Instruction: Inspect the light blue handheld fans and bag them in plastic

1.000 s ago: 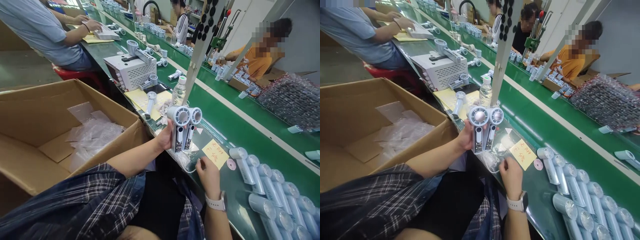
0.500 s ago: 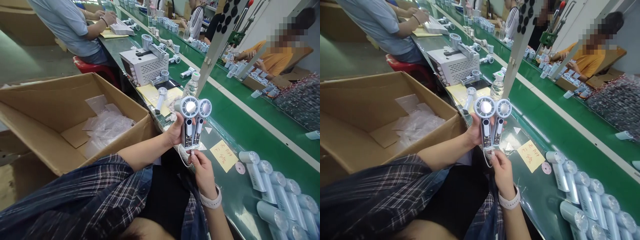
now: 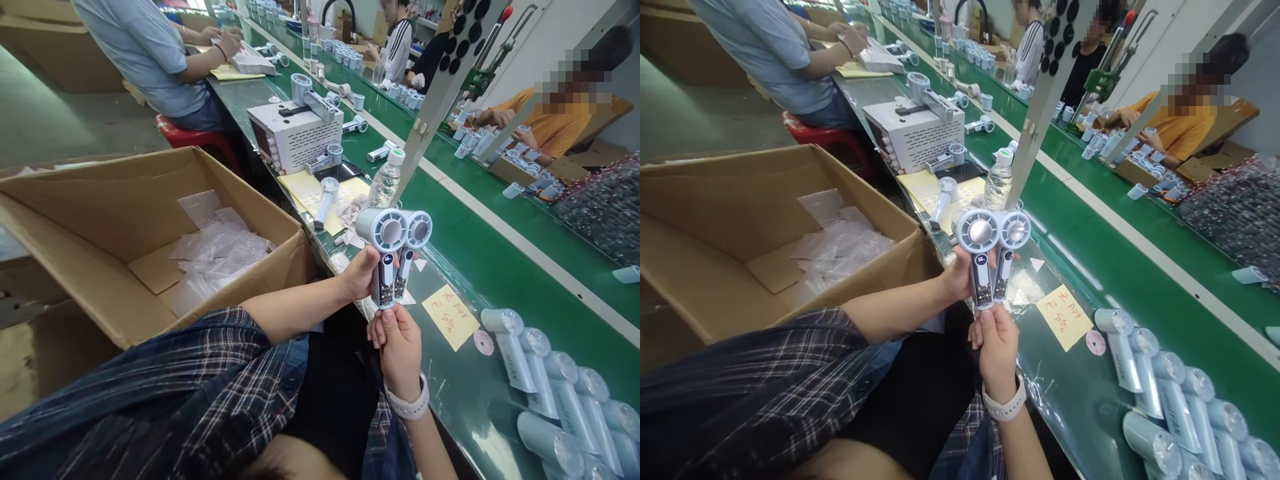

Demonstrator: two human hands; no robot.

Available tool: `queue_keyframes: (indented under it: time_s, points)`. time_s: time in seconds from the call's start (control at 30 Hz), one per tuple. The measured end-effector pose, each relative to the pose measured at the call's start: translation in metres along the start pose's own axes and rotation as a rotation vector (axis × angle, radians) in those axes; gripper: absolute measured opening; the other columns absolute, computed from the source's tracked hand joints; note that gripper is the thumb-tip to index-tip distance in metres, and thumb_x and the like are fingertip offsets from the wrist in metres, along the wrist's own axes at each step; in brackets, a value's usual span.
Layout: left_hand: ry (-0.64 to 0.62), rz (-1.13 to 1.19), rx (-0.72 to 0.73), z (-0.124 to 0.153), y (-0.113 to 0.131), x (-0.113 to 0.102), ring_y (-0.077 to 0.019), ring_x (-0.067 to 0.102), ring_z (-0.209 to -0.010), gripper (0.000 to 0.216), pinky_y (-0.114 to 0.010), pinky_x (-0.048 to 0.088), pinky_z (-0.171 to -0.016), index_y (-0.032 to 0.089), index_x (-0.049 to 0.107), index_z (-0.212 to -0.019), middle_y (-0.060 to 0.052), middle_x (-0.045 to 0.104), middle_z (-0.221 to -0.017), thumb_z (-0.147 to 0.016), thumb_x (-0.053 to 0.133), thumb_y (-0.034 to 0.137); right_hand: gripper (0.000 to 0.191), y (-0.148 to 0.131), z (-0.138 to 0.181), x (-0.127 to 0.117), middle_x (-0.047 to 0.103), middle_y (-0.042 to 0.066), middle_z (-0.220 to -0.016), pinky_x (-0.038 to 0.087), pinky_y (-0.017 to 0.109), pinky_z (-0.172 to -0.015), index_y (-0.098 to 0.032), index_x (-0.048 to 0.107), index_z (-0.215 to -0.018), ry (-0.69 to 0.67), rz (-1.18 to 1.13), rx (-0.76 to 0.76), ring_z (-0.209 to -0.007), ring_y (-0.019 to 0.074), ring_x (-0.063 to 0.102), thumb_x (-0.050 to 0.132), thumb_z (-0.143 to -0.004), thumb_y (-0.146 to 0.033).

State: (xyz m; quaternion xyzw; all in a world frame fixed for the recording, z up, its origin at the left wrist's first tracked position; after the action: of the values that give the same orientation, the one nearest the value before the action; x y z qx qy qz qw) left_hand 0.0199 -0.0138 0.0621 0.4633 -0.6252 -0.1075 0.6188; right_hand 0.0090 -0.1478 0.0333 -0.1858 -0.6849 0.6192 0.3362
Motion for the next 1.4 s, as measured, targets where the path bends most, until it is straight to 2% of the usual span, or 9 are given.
queue_keyframes:
  time_s: [0.13, 0.23, 0.7, 0.9, 1.03, 1.1, 1.2, 1.27, 1.4]
  points:
    - [0.018, 0.126, -0.031, -0.003, 0.002, -0.002, -0.0349, 0.071, -0.108, 0.079, -0.042, 0.061, -0.086, 0.016, 0.061, -0.066, -0.014, 0.076, -0.097, -0.053, 0.07, 0.093, 0.036, -0.011, 0.001, -0.004, 0.067, 0.003, -0.081, 0.048, 0.03, -0.073, -0.02, 0.066, -0.082, -0.001, 0.355, -0.112, -0.078, 0.0171, 0.062, 0.055, -0.101, -0.049]
    - [0.014, 0.244, -0.056, -0.004, 0.006, -0.001, -0.0322, 0.073, -0.108, 0.075, -0.039, 0.062, -0.086, 0.016, 0.059, -0.067, -0.012, 0.076, -0.101, -0.059, 0.07, 0.09, 0.035, -0.016, 0.001, -0.007, 0.069, 0.005, -0.094, 0.048, 0.031, -0.08, -0.021, 0.067, -0.082, 0.014, 0.452, -0.189, -0.09, 0.0199, 0.063, 0.053, -0.102, -0.047]
    - [-0.079, 0.075, -0.029, 0.012, -0.005, 0.006, -0.0359, 0.071, -0.109, 0.079, -0.044, 0.06, -0.088, 0.017, 0.06, -0.064, -0.014, 0.075, -0.095, -0.052, 0.068, 0.095, 0.043, 0.013, 0.008, -0.006, 0.044, -0.007, -0.05, 0.036, 0.024, -0.05, -0.022, 0.049, -0.068, 0.142, -0.056, -0.045, -0.045, 0.0102, 0.044, 0.056, -0.102, -0.048]
    - [-0.015, 0.127, 0.002, 0.005, 0.005, 0.001, -0.0359, 0.069, -0.113, 0.075, -0.046, 0.058, -0.094, 0.018, 0.066, -0.077, -0.012, 0.075, -0.105, -0.058, 0.071, 0.09, 0.034, -0.014, 0.009, -0.035, 0.067, 0.008, -0.103, 0.049, 0.038, -0.09, -0.02, 0.062, -0.082, 0.172, 0.37, -0.222, -0.096, 0.0209, 0.063, 0.05, -0.103, -0.043]
    - [-0.031, 0.037, 0.002, 0.011, 0.008, 0.003, -0.0351, 0.068, -0.113, 0.06, -0.047, 0.055, -0.097, 0.018, 0.073, -0.094, -0.011, 0.075, -0.104, -0.068, 0.078, 0.071, 0.03, -0.04, 0.012, -0.068, 0.05, 0.018, -0.148, 0.033, 0.054, -0.118, -0.019, 0.064, -0.113, 0.547, 0.703, -0.371, -0.144, 0.0324, 0.041, 0.054, -0.099, -0.044]
    - [-0.128, -0.115, -0.047, 0.02, 0.006, 0.009, -0.034, 0.069, -0.109, 0.054, -0.046, 0.055, -0.097, 0.017, 0.075, -0.101, -0.011, 0.076, -0.1, -0.069, 0.083, 0.061, 0.049, -0.037, 0.008, -0.07, 0.048, 0.018, -0.151, 0.032, 0.057, -0.12, -0.02, 0.055, -0.136, 0.481, 0.652, -0.334, -0.15, 0.0323, 0.036, 0.056, -0.097, -0.049]
    - [-0.334, -0.36, -0.086, 0.031, 0.007, 0.018, -0.0362, 0.063, -0.121, 0.048, -0.045, 0.051, -0.102, 0.018, 0.077, -0.106, -0.014, 0.073, -0.115, -0.068, 0.089, 0.046, 0.056, -0.022, 0.006, -0.065, 0.067, 0.014, -0.128, 0.047, 0.053, -0.111, -0.023, 0.056, -0.135, 0.214, 0.332, -0.21, -0.131, 0.0313, 0.057, 0.065, -0.091, -0.057]
    - [-0.408, -0.421, -0.122, 0.034, 0.008, 0.015, -0.0378, 0.058, -0.129, 0.051, -0.045, 0.05, -0.103, 0.019, 0.077, -0.111, -0.016, 0.068, -0.131, -0.068, 0.09, 0.043, 0.061, -0.016, 0.011, -0.069, 0.072, 0.011, -0.111, 0.053, 0.049, -0.102, -0.023, 0.06, -0.128, 0.193, 0.177, -0.154, -0.113, 0.0301, 0.067, 0.075, -0.082, -0.06]
    - [-0.261, -0.293, -0.255, 0.03, -0.003, -0.009, -0.0285, 0.069, -0.101, 0.051, -0.038, 0.055, -0.088, 0.017, 0.073, -0.112, -0.013, 0.073, -0.108, -0.08, 0.079, 0.056, 0.068, -0.019, 0.019, -0.081, 0.068, 0.004, -0.091, 0.059, 0.043, -0.081, -0.024, 0.061, -0.117, 0.266, 0.046, -0.087, -0.077, 0.0224, 0.068, 0.084, -0.069, -0.066]
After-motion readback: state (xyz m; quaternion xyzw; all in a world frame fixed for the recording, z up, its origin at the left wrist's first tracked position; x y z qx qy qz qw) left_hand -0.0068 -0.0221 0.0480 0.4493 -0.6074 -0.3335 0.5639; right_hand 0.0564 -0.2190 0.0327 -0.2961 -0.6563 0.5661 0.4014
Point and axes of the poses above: each hand's wrist, its own z-axis away from the middle knuckle, its own x-axis out of the palm, y = z × x, the point moved 4 cm from there along -z, towards the middle knuckle
